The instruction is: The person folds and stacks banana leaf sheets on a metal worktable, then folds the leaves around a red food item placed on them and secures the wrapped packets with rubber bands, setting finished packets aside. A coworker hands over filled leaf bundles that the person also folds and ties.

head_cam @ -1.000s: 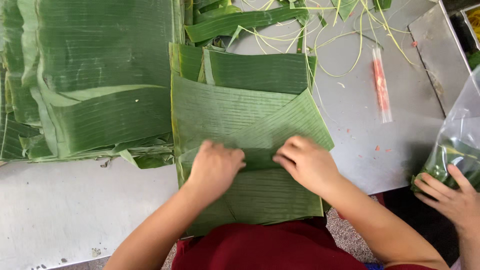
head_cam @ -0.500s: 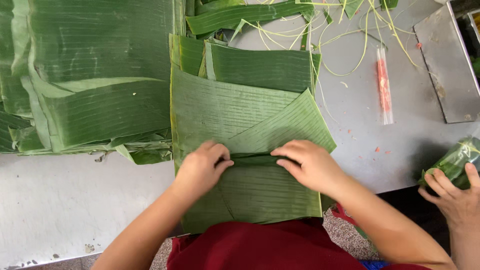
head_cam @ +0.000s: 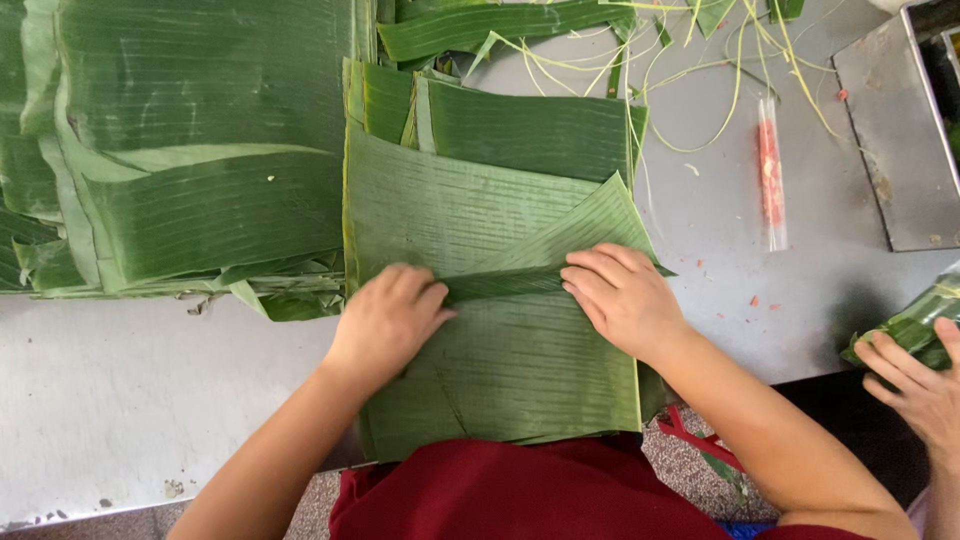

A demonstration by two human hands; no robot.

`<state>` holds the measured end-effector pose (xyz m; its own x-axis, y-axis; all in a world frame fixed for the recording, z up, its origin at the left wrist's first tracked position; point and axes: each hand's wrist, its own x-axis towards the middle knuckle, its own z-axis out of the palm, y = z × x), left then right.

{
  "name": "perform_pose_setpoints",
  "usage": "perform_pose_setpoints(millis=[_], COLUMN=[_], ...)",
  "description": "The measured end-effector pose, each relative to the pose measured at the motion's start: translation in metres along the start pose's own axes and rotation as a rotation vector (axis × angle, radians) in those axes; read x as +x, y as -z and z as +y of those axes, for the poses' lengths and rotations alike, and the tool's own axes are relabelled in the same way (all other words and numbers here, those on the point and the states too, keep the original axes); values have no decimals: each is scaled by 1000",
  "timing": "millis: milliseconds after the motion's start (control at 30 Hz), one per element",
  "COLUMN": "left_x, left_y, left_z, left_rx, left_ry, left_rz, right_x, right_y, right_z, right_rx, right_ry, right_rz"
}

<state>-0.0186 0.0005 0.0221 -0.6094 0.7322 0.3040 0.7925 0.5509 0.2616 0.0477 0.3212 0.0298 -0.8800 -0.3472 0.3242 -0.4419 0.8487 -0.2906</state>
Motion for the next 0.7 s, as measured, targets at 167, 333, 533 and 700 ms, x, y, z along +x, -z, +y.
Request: perform_pose_setpoints(millis=[167,333,533,700], left_x=[-11,-10,-14,-10], left_y=[9,13,14,10], left_z=[4,8,16,11], left_rx=[-70,-7,-144,-64], left_ry=[57,13,278,140], left_rz=[-300,-16,-218,-272], right_x=[-8,-10,-7,-6], right_y=[1,0,-2,2], right_z=[4,5,5,2], right_rx=[-4,-27,-40,-73], right_ry=[80,95,206,130], right_rz=[-59,48,71,89])
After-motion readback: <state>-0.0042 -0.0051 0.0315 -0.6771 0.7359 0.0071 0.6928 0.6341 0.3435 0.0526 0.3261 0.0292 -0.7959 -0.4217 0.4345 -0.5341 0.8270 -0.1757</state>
